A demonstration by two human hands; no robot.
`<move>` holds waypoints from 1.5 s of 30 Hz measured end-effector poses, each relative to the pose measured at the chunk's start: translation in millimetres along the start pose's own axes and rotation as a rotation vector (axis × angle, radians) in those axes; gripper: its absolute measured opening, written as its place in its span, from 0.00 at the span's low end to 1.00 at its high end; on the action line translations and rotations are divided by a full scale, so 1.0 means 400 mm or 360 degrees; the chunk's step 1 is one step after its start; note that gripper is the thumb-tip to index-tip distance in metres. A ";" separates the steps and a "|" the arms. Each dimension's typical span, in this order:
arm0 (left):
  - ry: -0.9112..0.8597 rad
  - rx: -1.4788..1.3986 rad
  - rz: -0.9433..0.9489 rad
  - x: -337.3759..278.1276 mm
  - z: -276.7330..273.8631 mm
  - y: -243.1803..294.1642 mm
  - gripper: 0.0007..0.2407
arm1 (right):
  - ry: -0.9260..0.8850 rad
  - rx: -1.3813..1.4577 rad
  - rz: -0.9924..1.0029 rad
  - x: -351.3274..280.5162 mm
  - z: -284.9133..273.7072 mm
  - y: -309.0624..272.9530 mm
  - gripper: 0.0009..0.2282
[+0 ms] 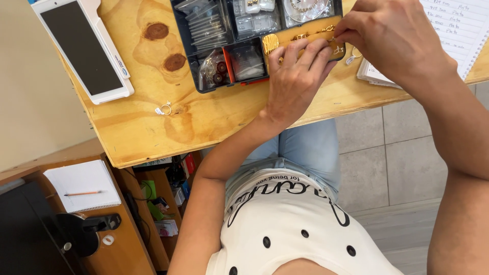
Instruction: Sorting and organizing small jewelry components like beads, pins, and earrings into a multi-compartment plastic tray.
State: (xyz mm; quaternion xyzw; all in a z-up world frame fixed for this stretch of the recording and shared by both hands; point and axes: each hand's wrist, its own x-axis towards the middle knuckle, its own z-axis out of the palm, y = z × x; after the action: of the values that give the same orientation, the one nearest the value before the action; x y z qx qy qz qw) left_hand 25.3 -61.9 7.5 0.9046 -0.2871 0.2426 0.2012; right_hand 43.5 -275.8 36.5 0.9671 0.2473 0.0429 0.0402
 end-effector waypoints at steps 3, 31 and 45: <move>-0.0033 -0.0059 -0.0017 -0.002 0.001 -0.001 0.08 | -0.0059 -0.0207 0.0019 0.002 0.008 -0.001 0.03; 0.0245 -0.0255 -0.0254 -0.146 -0.218 -0.116 0.09 | 0.0350 0.0835 0.0174 -0.044 0.001 -0.009 0.06; 0.0245 0.0004 -0.0688 -0.339 -0.307 -0.246 0.08 | 0.0442 0.0731 0.0119 -0.052 0.027 -0.015 0.09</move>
State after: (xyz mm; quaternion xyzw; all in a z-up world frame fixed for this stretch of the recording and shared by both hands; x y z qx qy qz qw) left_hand -50.9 131.1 8.6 0.9241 -0.0700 0.2625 0.2686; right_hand 23.7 -281.0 23.9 0.9442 0.2179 0.1194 -0.2163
